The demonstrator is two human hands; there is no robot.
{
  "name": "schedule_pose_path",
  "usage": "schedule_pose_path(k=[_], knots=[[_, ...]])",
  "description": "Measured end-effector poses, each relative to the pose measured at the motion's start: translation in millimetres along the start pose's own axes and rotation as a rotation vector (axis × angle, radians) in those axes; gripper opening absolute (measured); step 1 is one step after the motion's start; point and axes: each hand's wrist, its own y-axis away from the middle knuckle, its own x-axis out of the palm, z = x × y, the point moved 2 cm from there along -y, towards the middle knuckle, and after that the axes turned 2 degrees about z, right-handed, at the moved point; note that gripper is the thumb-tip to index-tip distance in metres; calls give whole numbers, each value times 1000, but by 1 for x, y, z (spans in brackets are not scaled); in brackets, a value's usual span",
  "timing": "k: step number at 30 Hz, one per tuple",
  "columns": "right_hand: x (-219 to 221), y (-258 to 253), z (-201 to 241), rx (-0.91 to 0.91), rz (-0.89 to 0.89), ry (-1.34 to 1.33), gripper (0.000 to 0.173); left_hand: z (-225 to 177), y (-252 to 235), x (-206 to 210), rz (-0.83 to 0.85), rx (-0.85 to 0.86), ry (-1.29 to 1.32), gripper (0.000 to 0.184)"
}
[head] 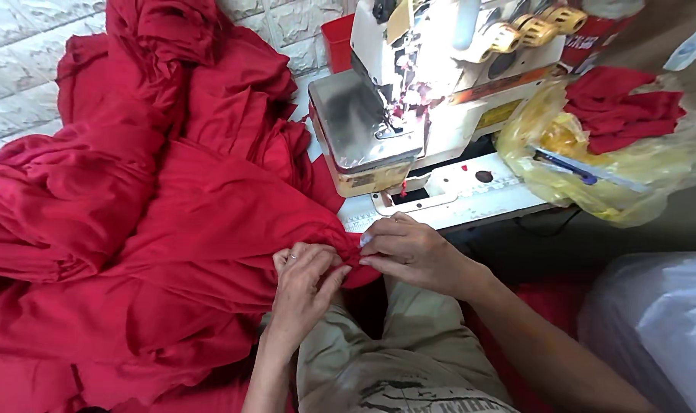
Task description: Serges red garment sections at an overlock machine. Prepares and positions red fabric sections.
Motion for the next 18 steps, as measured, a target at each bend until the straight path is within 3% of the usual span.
schedule_pose_path(k=[5, 10, 14, 16, 18], knots=[[-7, -4, 6, 28, -120, 53, 13, -4, -5, -6, -150, 21, 79, 19], [1, -13, 12, -8, -293, 234, 11, -10, -11, -3, -308, 34, -28, 12], [7, -26, 17, 109, -398, 348, 9, -19, -27, -5, -457, -75, -366, 10], [7, -32, 13, 174, -395, 371, 17, -19, -37, -9, -474, -142, -354, 9], [9, -38, 3, 203, -452, 367, 14, -23, -51, -12, -437, -205, -229, 11]])
